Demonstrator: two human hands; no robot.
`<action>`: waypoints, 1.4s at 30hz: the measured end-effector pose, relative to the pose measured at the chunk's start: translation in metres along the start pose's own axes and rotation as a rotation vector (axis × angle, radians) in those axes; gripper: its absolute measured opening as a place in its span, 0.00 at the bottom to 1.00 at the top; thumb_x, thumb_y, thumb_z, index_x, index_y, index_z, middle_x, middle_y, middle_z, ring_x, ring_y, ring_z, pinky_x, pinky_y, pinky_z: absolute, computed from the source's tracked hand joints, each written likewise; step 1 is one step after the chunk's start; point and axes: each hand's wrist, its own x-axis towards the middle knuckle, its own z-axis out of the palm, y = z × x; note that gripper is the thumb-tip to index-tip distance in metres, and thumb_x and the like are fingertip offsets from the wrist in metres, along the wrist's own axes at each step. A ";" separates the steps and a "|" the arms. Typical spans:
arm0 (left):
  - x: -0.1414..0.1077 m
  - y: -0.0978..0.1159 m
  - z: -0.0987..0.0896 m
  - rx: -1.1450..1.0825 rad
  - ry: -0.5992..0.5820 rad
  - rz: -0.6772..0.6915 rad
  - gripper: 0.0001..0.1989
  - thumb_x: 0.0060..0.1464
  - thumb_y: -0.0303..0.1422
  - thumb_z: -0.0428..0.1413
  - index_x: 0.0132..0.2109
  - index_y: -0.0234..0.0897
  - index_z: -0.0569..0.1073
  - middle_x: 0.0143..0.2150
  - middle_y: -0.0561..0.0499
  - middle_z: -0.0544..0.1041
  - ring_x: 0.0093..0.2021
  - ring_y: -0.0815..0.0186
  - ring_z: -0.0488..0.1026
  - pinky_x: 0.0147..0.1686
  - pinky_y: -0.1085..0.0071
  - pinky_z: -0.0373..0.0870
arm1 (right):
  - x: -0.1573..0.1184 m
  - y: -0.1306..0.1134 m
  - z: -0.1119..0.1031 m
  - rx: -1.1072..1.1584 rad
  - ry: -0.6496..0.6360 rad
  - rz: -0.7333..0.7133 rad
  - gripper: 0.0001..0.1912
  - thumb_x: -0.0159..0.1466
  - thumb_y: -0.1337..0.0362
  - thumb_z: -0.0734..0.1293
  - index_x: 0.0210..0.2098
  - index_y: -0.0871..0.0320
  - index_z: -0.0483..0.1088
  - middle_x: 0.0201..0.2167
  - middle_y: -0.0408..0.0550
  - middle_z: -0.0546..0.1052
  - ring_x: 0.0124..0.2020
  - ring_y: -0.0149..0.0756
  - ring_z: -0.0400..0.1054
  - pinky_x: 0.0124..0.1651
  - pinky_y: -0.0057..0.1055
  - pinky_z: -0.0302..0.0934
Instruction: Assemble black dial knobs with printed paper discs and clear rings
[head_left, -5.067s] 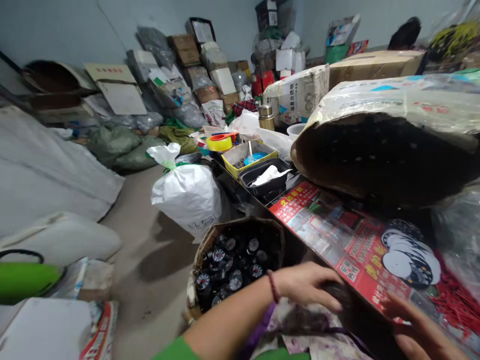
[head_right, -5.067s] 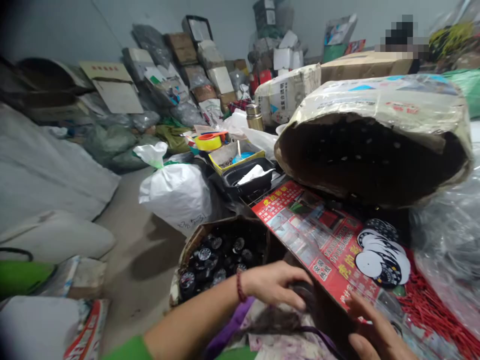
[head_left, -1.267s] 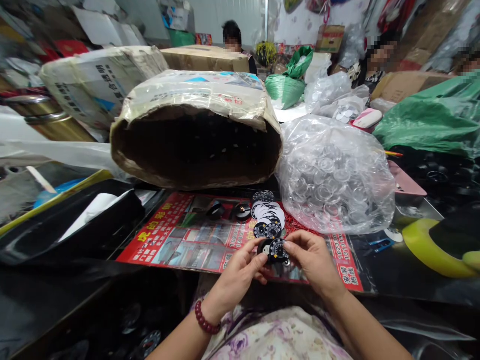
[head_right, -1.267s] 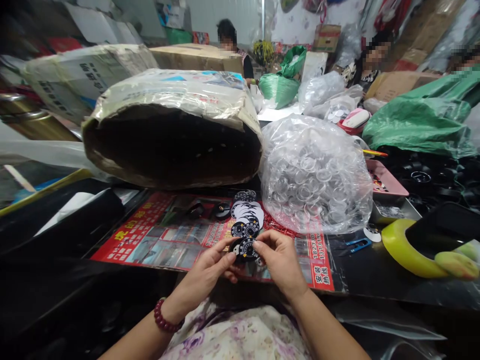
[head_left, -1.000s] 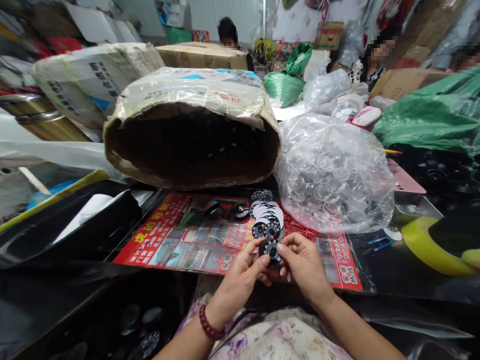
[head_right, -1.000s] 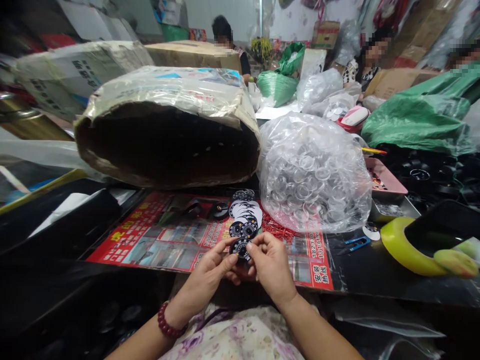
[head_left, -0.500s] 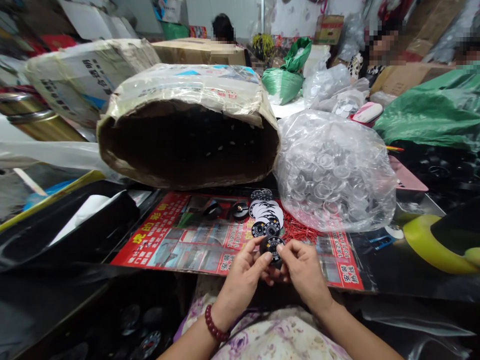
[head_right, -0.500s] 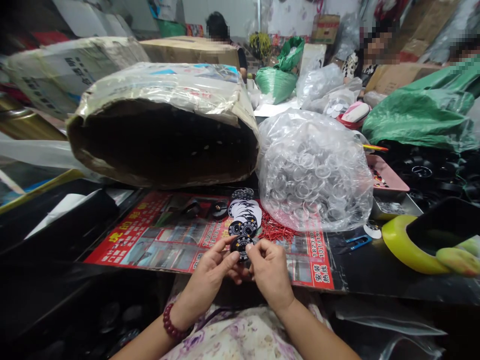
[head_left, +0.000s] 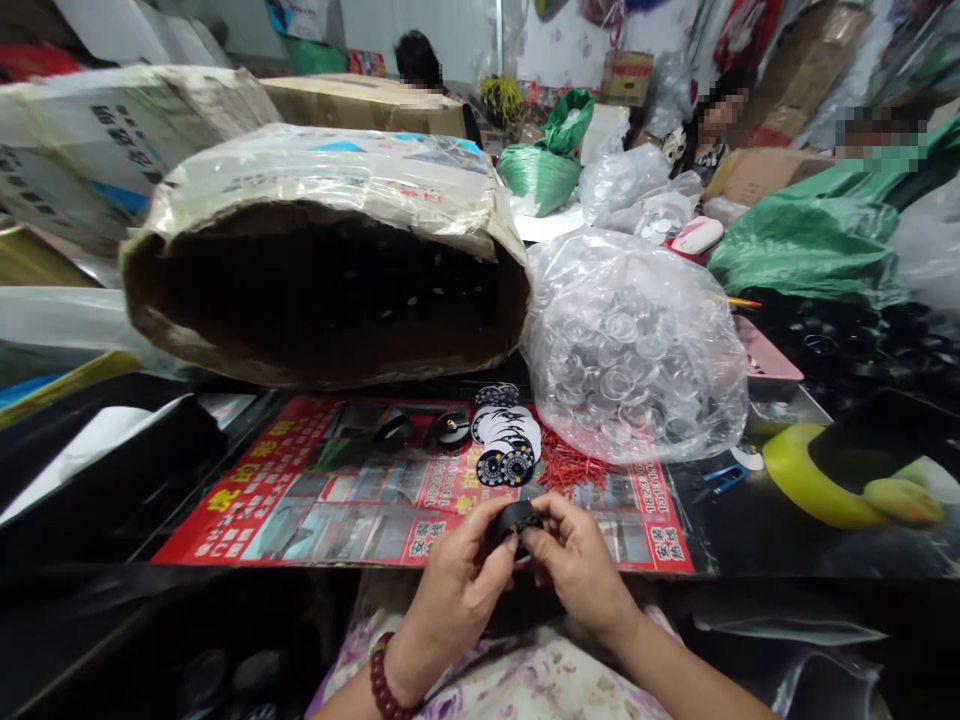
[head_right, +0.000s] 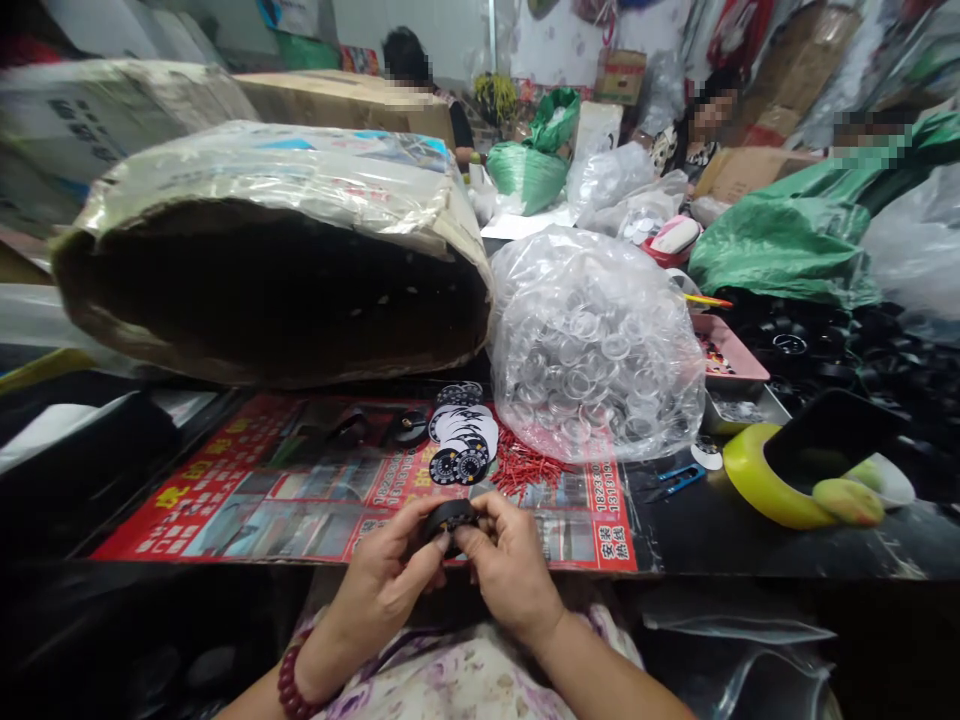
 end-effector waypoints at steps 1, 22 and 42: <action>0.001 -0.001 0.001 -0.052 -0.010 -0.036 0.13 0.55 0.32 0.52 0.48 0.39 0.68 0.24 0.56 0.70 0.19 0.71 0.67 0.19 0.76 0.65 | -0.001 0.002 -0.002 -0.017 -0.009 0.003 0.09 0.60 0.58 0.65 0.36 0.58 0.67 0.21 0.37 0.64 0.17 0.24 0.55 0.19 0.22 0.50; 0.031 0.010 -0.010 -0.683 0.099 -0.336 0.05 0.51 0.30 0.55 0.33 0.31 0.70 0.26 0.40 0.79 0.15 0.70 0.69 0.13 0.78 0.67 | 0.041 -0.009 -0.052 -1.245 0.276 -0.429 0.09 0.60 0.76 0.59 0.29 0.58 0.66 0.31 0.51 0.69 0.36 0.42 0.60 0.39 0.36 0.55; 0.032 0.010 0.010 -0.864 0.171 -0.320 0.06 0.50 0.31 0.56 0.34 0.31 0.70 0.25 0.48 0.77 0.18 0.69 0.72 0.12 0.79 0.67 | 0.007 -0.019 -0.007 -0.255 0.168 -0.291 0.06 0.59 0.68 0.66 0.26 0.58 0.71 0.26 0.43 0.72 0.29 0.33 0.66 0.35 0.30 0.60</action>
